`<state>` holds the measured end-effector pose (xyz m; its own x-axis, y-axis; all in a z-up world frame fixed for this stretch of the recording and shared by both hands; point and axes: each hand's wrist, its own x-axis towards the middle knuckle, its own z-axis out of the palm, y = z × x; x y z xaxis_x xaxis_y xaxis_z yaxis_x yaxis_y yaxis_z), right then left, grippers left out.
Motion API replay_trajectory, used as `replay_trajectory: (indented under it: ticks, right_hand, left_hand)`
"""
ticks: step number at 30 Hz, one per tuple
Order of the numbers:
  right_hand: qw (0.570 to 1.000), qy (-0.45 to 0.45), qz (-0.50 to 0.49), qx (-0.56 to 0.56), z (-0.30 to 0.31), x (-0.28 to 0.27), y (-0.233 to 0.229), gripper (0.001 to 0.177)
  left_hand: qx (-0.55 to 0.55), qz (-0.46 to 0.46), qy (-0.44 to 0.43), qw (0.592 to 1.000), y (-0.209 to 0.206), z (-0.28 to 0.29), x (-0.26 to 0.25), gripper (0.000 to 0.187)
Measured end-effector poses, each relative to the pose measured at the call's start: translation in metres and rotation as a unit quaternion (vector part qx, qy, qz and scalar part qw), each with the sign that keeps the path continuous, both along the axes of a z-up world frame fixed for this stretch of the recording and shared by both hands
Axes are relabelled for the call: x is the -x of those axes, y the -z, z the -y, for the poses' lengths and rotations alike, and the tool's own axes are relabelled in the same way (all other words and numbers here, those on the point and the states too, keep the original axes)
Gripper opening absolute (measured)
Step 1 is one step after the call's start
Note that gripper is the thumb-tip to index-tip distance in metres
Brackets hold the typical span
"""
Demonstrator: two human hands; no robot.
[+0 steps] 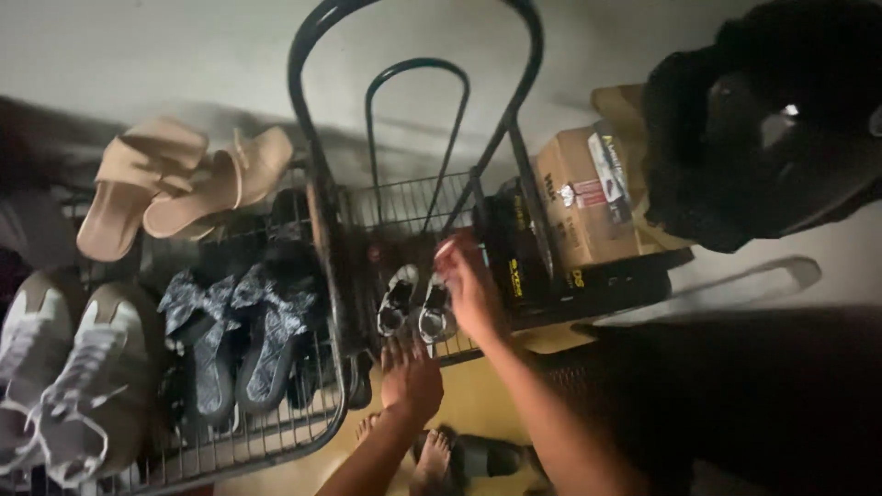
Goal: Organizing, wiping, and arranging various pairs of shoes on a multi-tier metal shoe rack.
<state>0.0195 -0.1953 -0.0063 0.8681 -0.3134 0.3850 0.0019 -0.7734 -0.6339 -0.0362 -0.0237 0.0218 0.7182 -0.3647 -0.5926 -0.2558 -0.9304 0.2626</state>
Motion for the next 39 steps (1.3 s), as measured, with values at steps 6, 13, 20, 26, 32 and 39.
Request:
replay_trajectory:
  ticks: [6,13,20,26,32,39]
  right_hand:
    - [0.984,-0.17,-0.048,0.001,0.0,0.053,-0.115,0.036]
    - [0.984,0.068,-0.038,0.162,0.057,0.047,-0.151,0.037]
    - [0.989,0.09,-0.079,0.085,0.068,0.044,-0.129,0.072]
    - [0.987,0.107,-0.099,0.067,0.069,0.042,-0.124,0.072]
    - [0.987,0.121,-0.093,0.052,0.07,0.04,-0.118,0.069]
    - [0.988,0.112,-0.092,0.048,0.067,0.039,-0.131,0.074]
  left_hand:
    - [0.181,0.319,0.105,0.924,0.012,0.042,-0.041,0.08]
    - [0.425,0.24,-0.088,0.868,0.05,0.116,-0.067,0.061]
    - [0.39,0.294,0.263,0.832,0.1,0.145,-0.127,0.074]
    - [0.449,0.333,0.073,0.826,0.064,0.165,-0.209,0.062]
    - [0.413,0.411,0.002,0.812,0.097,0.183,-0.212,0.062]
    - [0.189,0.259,0.101,0.942,0.051,0.177,-0.212,0.067]
